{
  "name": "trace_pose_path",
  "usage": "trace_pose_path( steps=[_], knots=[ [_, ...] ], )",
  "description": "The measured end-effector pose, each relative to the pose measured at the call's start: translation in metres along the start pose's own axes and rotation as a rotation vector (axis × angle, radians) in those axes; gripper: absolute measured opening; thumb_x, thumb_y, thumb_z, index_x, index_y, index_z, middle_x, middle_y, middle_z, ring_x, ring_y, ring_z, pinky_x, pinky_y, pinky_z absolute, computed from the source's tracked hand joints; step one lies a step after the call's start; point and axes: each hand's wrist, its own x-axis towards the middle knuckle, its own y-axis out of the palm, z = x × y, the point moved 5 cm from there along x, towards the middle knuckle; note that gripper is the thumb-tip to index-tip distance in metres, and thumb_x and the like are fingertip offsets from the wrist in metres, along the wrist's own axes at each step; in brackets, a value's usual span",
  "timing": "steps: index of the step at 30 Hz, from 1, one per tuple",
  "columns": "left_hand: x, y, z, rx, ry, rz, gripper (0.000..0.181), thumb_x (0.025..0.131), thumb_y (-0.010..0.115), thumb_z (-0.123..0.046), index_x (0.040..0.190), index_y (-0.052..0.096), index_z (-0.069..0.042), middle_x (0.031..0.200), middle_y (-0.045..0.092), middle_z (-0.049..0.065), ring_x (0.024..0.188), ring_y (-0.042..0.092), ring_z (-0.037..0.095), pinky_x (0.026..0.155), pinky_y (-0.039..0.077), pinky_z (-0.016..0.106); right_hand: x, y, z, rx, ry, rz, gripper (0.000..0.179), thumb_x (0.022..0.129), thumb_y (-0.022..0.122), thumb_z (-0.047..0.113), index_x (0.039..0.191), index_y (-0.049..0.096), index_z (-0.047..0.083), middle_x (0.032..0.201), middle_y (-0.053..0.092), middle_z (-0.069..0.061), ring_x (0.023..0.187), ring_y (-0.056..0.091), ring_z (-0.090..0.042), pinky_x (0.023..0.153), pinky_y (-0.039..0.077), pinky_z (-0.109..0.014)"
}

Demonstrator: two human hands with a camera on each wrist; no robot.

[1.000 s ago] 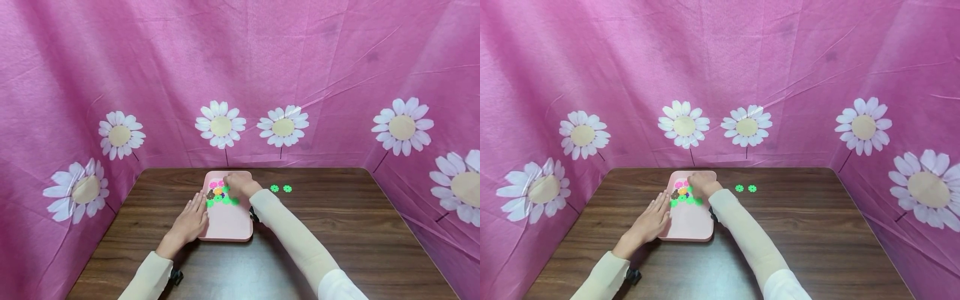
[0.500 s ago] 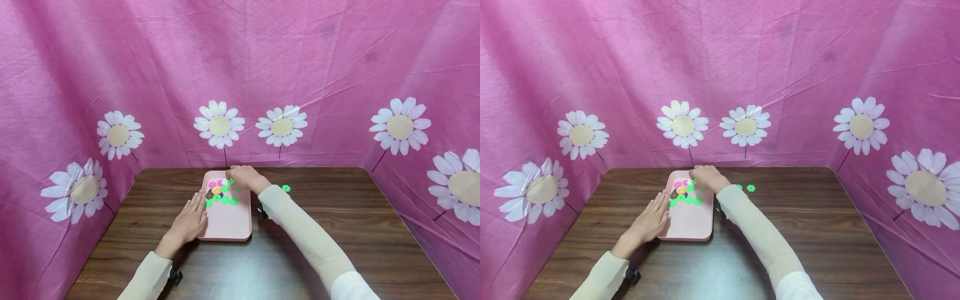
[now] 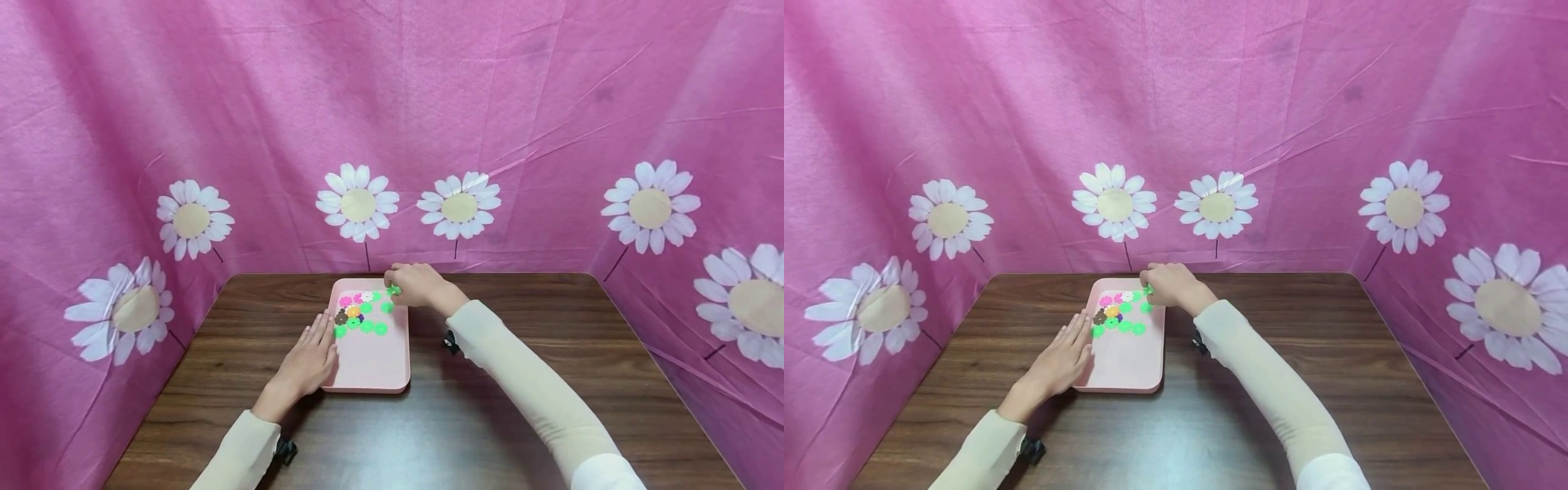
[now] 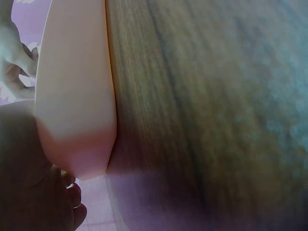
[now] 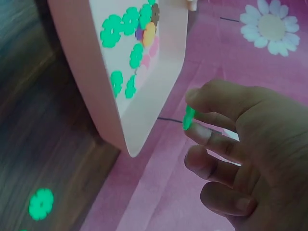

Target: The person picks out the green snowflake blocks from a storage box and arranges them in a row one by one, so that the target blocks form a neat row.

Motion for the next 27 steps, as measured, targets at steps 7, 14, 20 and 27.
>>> trace_pose_path(
  steps=[7,14,20,27],
  knots=[
    [-0.001,0.001,0.0,-0.007,-0.001,0.0,0.062,0.113,0.042,-0.022,0.164,0.027,0.01,0.176,0.019,0.025,0.165,0.019,0.041,0.135,0.022,0.056,-0.019,-0.009,-0.014,-0.032,-0.006,-0.027,0.027,0.094,0.078,0.026,0.12,0.076,0.018,0.115,0.07,-0.002,0.093,0.07,-0.024,0.08,0.062,-0.046],
    [0.0,0.0,0.0,0.005,-0.005,0.008,0.062,0.114,0.04,-0.022,0.164,0.026,0.01,0.177,0.018,0.024,0.165,0.019,0.041,0.135,0.022,0.056,-0.038,-0.016,-0.03,-0.044,-0.009,-0.063,0.03,0.093,0.078,0.025,0.121,0.076,0.016,0.114,0.069,-0.002,0.087,0.07,-0.023,0.073,0.062,-0.044],
    [-0.001,-0.002,-0.001,-0.009,-0.005,0.012,0.062,0.113,0.04,-0.022,0.164,0.026,0.01,0.176,0.018,0.025,0.165,0.018,0.042,0.135,0.022,0.057,-0.054,-0.021,-0.046,-0.048,0.011,-0.085,0.029,0.092,0.077,0.026,0.119,0.077,0.016,0.114,0.068,-0.003,0.082,0.07,-0.025,0.071,0.062,-0.048],
    [-0.001,0.0,0.0,-0.006,-0.007,0.009,0.062,0.114,0.04,-0.023,0.164,0.025,0.01,0.177,0.018,0.024,0.165,0.018,0.041,0.135,0.021,0.056,-0.073,-0.02,-0.07,-0.04,0.054,-0.087,0.027,0.092,0.076,0.025,0.117,0.076,0.015,0.11,0.067,-0.001,0.077,0.064,-0.019,0.065,0.059,-0.042]
  ],
)
